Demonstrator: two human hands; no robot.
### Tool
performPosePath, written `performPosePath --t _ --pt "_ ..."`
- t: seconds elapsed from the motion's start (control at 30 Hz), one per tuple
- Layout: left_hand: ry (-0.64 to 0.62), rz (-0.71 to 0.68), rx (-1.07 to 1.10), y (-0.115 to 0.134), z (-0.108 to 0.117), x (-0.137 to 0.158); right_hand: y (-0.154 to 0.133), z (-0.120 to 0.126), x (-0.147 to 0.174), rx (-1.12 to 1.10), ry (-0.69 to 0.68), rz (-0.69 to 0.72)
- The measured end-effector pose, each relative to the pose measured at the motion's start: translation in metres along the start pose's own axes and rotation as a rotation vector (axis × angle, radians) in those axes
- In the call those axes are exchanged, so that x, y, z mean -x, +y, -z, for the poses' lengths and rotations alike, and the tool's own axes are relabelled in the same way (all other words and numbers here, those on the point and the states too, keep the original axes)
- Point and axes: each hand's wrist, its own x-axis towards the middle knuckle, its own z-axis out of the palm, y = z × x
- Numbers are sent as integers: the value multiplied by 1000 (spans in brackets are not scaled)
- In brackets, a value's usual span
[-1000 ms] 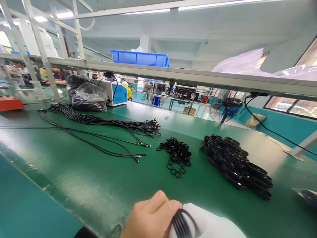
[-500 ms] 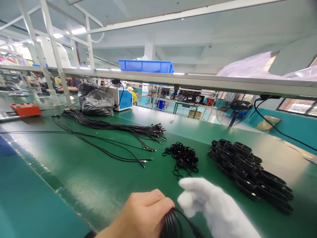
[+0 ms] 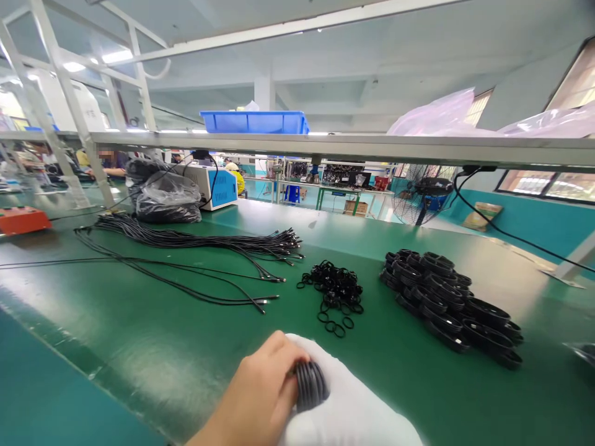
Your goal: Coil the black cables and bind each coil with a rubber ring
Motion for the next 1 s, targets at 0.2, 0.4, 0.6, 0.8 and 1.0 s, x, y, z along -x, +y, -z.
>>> performPosePath --t 0.2,0.4,0.6,0.8,1.0 --pt "-49 265 259 6 1 -4 1 -1 2 -211 -29 -137" --pt "-28 382 264 7 -9 -8 13 -2 -1 -255 5 -158" --pt "-70 355 -45 10 -6 -14 19 -4 -4 -287 -10 -194" --pt "62 85 -2 -1 -8 -4 21 -5 -7 -320 -57 -221" --pt "208 -46 -92 -16 -19 9 26 -7 -10 -171 -20 -266"
